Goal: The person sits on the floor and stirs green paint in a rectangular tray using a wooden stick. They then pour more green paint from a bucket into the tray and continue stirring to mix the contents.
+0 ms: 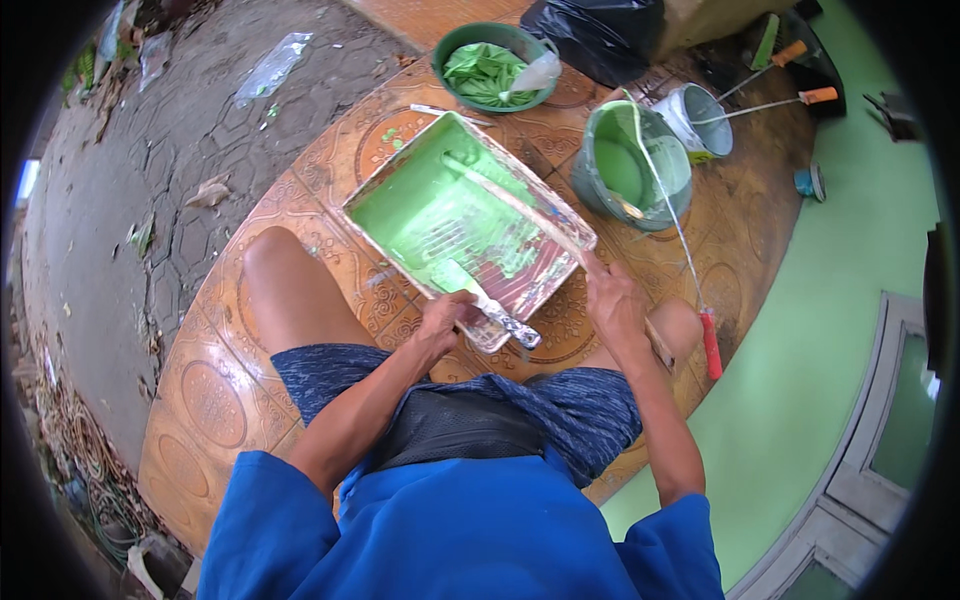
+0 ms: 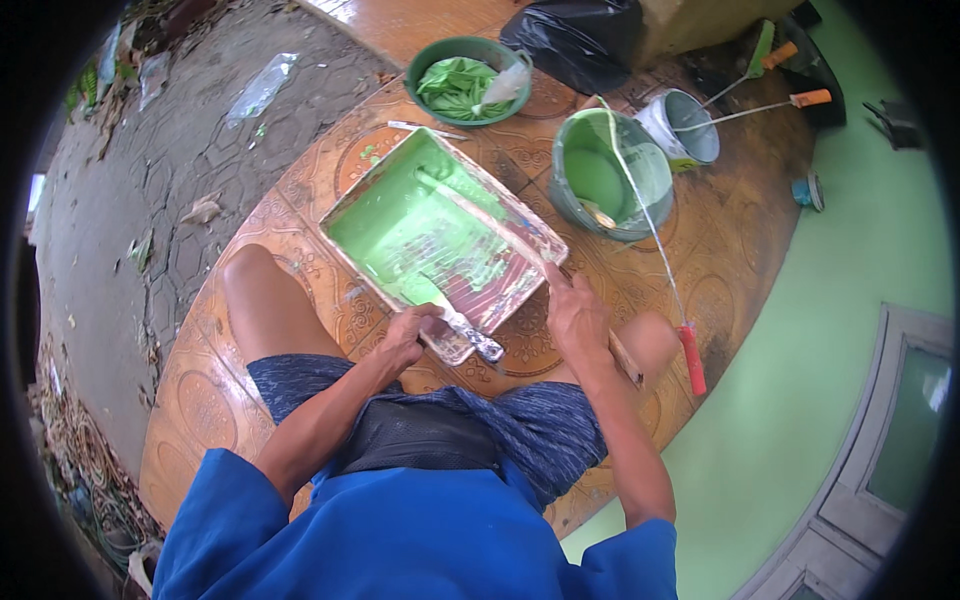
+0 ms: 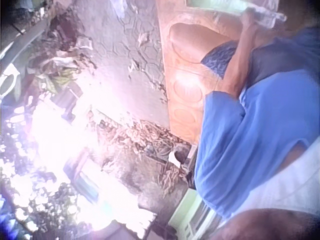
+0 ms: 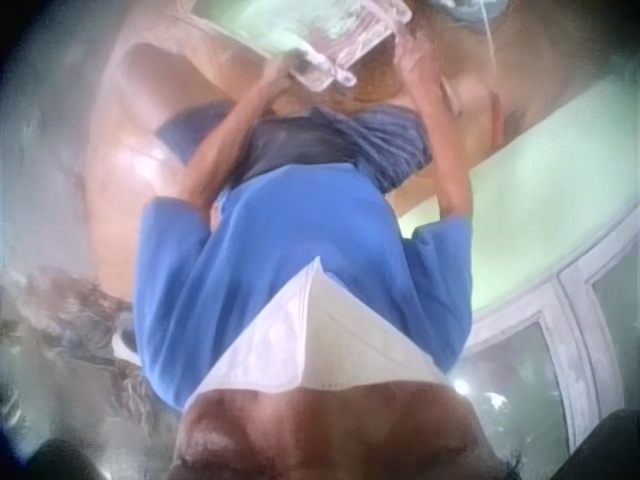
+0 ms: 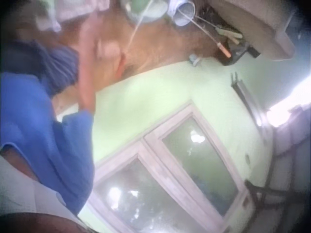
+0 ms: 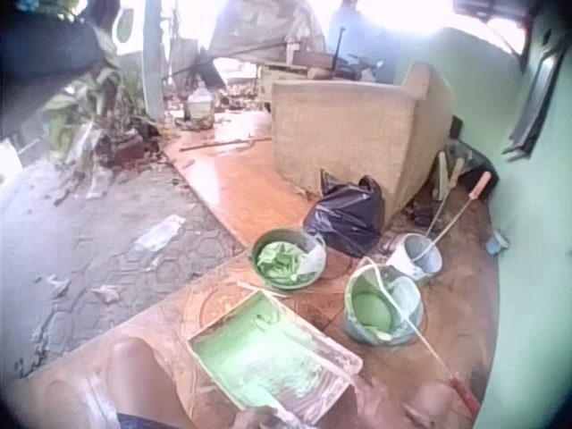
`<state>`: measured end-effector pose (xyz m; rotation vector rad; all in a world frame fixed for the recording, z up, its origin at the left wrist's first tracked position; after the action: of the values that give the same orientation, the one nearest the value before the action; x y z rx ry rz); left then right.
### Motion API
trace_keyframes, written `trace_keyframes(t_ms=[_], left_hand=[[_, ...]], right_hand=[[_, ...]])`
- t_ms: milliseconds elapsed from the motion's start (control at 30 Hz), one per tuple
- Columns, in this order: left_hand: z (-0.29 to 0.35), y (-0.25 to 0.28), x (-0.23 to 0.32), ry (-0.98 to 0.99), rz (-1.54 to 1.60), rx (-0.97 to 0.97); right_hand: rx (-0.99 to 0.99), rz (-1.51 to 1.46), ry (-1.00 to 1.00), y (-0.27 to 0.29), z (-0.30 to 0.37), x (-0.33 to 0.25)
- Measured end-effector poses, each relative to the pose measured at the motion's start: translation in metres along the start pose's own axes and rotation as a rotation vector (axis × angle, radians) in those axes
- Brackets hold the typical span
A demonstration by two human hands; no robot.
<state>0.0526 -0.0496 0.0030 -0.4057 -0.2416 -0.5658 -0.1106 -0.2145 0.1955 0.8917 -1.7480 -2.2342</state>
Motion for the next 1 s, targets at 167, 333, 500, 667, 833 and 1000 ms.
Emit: trace_keyframes(t_ms=[167,333,500,667,833,1000], left_hand=[[0.001,0.002,-0.003,0.067,-0.026,-0.024],[0.005,0.001,-0.001,0.048,-0.027,-0.003],[0.011,-0.004,0.001,0.065,-0.055,0.011],[0.008,0.0,0.001,0.059,-0.054,0.013],[0.015,-0.002,0.005,0.074,-0.073,0.069],[0.007,-0.001,0.001,0.066,-0.054,0.03]], right_hand=[[-0.063,-0.109,0.074,-0.01,0.008,-0.015],[0.021,-0.077,0.003,0.01,0.001,-0.003],[0.052,0.036,-0.087,0.012,0.006,0.01],[-0.017,-0.064,-0.004,0.005,0.01,-0.007],[0.058,-0.039,-0.01,0.004,-0.002,-0.004],[0.048,-0.033,0.051,-0.017,0.0,-0.012]])
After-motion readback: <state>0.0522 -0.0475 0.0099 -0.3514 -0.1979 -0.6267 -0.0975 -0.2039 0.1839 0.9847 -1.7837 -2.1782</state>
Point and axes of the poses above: each hand's wrist, its own z-axis away from the middle knuckle, its own y-axis out of the back of the hand, x = y × z, the point moved 8 cm from there along -z, towards the middle knuckle, and after that the axes turned 10 degrees about -z, right-handed, at the moved point
